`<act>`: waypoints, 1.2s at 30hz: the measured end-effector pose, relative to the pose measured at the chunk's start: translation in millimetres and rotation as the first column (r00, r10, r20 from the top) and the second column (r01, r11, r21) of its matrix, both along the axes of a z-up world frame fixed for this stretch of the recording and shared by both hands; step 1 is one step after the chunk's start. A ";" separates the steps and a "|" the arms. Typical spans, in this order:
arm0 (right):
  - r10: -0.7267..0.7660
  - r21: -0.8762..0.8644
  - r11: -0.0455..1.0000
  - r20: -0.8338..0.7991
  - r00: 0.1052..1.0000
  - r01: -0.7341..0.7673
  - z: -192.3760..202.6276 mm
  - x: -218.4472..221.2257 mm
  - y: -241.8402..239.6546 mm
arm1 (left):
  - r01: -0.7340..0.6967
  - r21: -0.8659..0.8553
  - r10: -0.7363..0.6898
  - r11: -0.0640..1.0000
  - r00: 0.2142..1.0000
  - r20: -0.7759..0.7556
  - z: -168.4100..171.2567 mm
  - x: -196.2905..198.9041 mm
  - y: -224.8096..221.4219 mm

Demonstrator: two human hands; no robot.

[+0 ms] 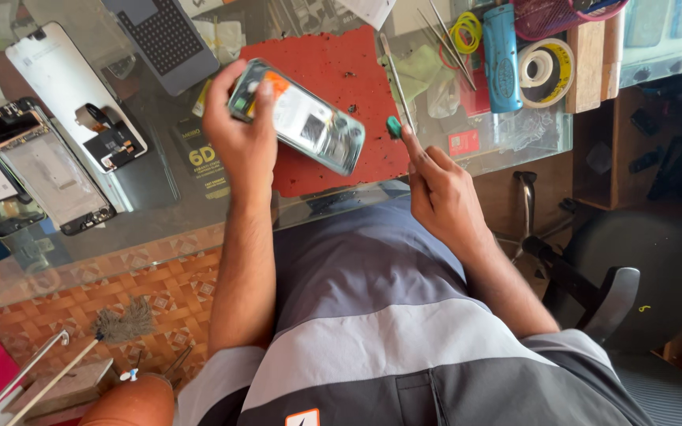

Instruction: The person cleans the internal components of a disassembled smartphone using a brush and a small tool. They then use a heat gun on a separate phone back cover and continue cleaning the phone's interior.

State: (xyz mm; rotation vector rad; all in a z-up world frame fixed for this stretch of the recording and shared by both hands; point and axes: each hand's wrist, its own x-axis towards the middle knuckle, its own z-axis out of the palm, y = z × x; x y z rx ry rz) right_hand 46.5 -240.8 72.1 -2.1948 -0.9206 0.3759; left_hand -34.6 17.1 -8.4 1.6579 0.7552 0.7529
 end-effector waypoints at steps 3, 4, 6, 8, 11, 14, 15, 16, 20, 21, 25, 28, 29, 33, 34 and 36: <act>0.041 0.003 0.999 0.031 0.999 -0.041 -7.4 8.5 8.8 | -0.110 0.103 0.112 0.989 0.994 -0.013 5.6 -16.0 -11.0; 0.042 0.009 0.999 0.035 0.998 -0.043 -12.3 10.8 12.1 | -0.089 0.026 0.089 0.996 0.996 0.002 6.7 -21.1 -14.6; 0.045 0.021 0.999 0.040 0.998 -0.046 -24.1 15.9 20.8 | -0.041 -0.127 0.046 0.991 0.998 0.035 7.6 -30.5 -20.4; 0.042 0.032 0.999 0.058 0.997 -0.044 -34.6 23.1 31.8 | -0.018 -0.209 0.011 0.978 0.999 -0.036 6.5 -38.6 -25.2; 0.083 0.061 0.994 0.097 0.992 -0.089 -42.8 31.1 49.2 | -0.029 -0.210 0.013 0.977 0.997 -0.077 0.4 -40.5 -31.7; 0.132 -0.052 0.991 0.141 0.981 -0.126 -36.4 25.6 49.2 | -0.048 -0.197 0.036 0.979 0.997 -0.062 -2.8 -39.9 -38.5; 0.147 -0.114 0.985 0.154 0.977 -0.130 -33.5 21.5 46.8 | -0.051 -0.201 0.041 0.978 0.998 -0.053 -2.1 -40.0 -40.4; 0.156 -0.181 0.975 0.131 0.979 -0.131 -28.7 14.8 40.1 | -0.044 -0.234 0.037 0.971 0.999 -0.035 -0.1 -40.1 -41.3; 0.161 -0.286 0.950 0.115 0.980 -0.123 -29.1 9.5 33.1 | 0.006 -0.265 -0.001 0.964 1.000 0.019 10.9 -39.0 -43.7; 0.157 -0.272 0.955 0.129 0.979 -0.117 -32.0 9.8 33.8 | 0.023 -0.248 -0.017 0.968 1.000 0.025 12.7 -39.1 -44.3; 0.128 -0.197 0.976 0.180 0.975 -0.091 -40.6 11.8 40.2 | 0.008 -0.255 -0.005 0.967 1.000 0.009 14.6 -40.0 -45.1; 0.161 -0.245 0.962 0.152 0.975 -0.121 -30.3 4.8 32.4 | 0.008 -0.231 -0.006 0.973 1.000 0.013 14.7 -39.8 -46.5; 0.172 -0.310 0.942 0.127 0.977 -0.126 -26.7 3.1 30.6 | 0.011 -0.186 -0.008 0.982 1.000 0.013 15.3 -40.4 -47.7; 0.169 -0.240 0.961 0.129 0.977 -0.135 -26.6 10.2 32.8 | 0.002 -0.219 0.002 0.976 1.000 0.018 12.4 -42.3 -51.9; 0.169 -0.240 0.962 0.143 0.975 -0.132 -28.7 13.1 34.7 | -0.003 -0.209 0.007 0.978 1.000 0.016 11.0 -42.3 -51.7; 0.172 -0.237 0.963 0.166 0.971 -0.130 -29.7 13.1 33.9 | -0.017 -0.189 0.019 0.982 1.000 0.006 9.7 -44.2 -51.7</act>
